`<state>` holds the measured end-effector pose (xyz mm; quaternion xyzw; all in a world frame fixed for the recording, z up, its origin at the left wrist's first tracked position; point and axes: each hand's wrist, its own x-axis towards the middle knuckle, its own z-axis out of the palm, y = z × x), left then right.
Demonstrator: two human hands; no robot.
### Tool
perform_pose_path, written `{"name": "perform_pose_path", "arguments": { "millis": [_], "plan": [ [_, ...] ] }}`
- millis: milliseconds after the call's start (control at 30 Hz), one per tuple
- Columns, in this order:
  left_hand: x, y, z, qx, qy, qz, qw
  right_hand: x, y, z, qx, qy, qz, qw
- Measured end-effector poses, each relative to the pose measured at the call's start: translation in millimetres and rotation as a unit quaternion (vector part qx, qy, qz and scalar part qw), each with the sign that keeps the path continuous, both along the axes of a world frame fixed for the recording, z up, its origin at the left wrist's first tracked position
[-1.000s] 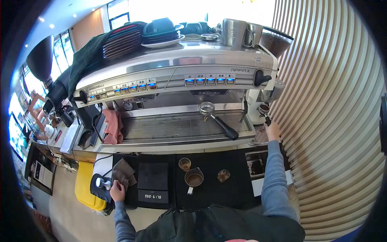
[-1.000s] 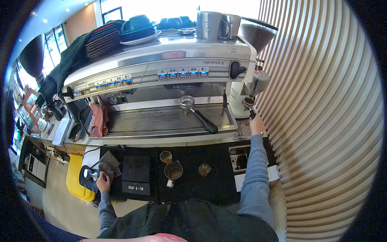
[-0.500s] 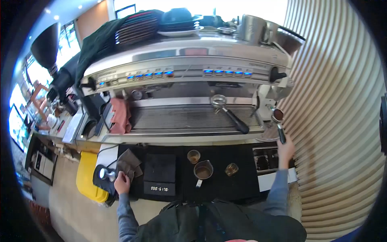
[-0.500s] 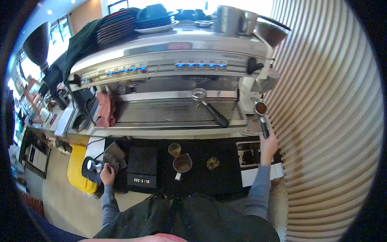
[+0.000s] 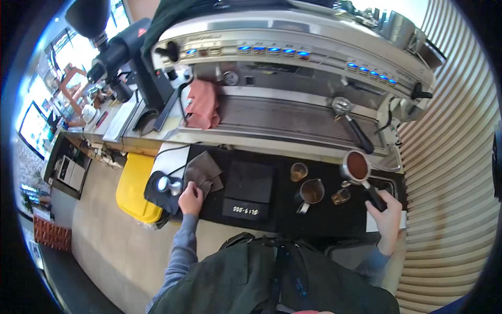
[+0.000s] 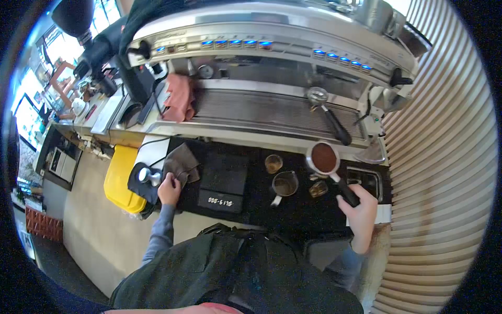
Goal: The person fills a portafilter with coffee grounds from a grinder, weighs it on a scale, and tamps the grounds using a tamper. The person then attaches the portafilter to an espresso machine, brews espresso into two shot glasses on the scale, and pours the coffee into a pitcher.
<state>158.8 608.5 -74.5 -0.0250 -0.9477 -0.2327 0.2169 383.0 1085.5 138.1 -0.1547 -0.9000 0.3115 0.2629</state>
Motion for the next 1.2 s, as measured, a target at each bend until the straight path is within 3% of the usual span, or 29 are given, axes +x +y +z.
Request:
{"name": "perform_pose_path", "arguments": {
  "millis": [100, 233, 267, 467, 767, 900, 1100, 1200],
  "plan": [
    [-1, 0, -1, 0.012, 0.011, -0.006, 1.000, -37, -56, -4, -0.018, -0.088, 0.074, 0.993],
    [-2, -2, -2, 0.032, 0.032, -0.022, 0.999, -89, -120, -43, 0.001, -0.090, 0.142, 0.986],
    [-2, -3, -3, 0.033, 0.035, -0.022, 0.999, -101, -135, -50, -0.016, -0.129, 0.137, 0.982],
    [-4, -7, -4, 0.029, 0.034, -0.041, 0.998, -167, -178, -140, 0.100, -0.017, 0.163, 0.981],
    [-7, -12, -10, 0.006, 0.029, -0.072, 0.997, -191, -201, -175, 0.147, -0.030, 0.109, 0.983],
    [-7, -12, -9, 0.006, 0.029, -0.079, 0.996, -186, -205, -164, 0.162, -0.055, 0.101, 0.980],
    [-6, -13, -10, 0.005, 0.029, -0.089, 0.996, -167, -204, -118, 0.094, 0.134, 0.055, 0.985],
    [-6, -13, -10, 0.013, 0.026, -0.084, 0.996, -147, -190, -119, -0.096, 0.166, 0.048, 0.980]
  ]
}}
